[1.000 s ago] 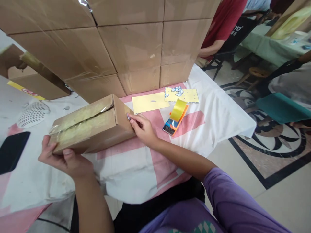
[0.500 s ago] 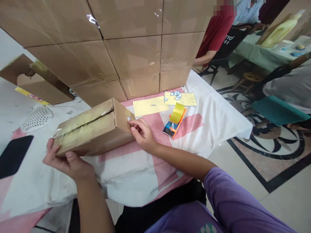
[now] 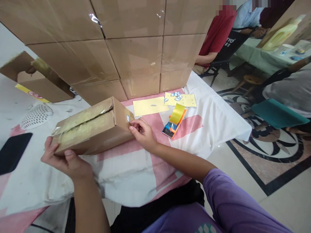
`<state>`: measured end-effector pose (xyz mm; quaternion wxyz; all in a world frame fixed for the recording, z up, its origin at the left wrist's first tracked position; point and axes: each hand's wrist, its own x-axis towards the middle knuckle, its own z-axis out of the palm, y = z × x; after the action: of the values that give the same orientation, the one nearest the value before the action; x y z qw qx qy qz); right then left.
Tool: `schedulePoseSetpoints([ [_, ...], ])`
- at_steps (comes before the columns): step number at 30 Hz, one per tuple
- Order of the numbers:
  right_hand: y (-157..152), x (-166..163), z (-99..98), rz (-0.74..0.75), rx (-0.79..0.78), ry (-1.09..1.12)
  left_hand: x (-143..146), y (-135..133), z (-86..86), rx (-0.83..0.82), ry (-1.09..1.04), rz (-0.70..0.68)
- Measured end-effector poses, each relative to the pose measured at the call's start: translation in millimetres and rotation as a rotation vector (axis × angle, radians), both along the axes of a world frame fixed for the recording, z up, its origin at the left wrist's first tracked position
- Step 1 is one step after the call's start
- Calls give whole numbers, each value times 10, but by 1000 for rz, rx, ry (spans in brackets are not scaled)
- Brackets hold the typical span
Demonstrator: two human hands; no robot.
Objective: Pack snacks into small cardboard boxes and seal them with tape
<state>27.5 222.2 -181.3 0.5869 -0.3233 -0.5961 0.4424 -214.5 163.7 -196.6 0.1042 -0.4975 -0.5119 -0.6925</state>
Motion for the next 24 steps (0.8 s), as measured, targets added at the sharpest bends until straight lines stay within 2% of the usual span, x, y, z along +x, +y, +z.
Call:
schedulePoseSetpoints([
  [4, 15, 2, 4, 17, -43, -19, -11, 2, 5, 7, 10, 8],
  [11, 26, 9, 44, 51, -58, -11, -2, 20, 30, 65, -11, -71],
  [17, 33, 18, 70, 80, -67, -43, 5, 19, 40, -33, -51, -54],
  [24, 44, 28, 72, 117, -67, -38, 21, 22, 50, -37, -77, -64],
])
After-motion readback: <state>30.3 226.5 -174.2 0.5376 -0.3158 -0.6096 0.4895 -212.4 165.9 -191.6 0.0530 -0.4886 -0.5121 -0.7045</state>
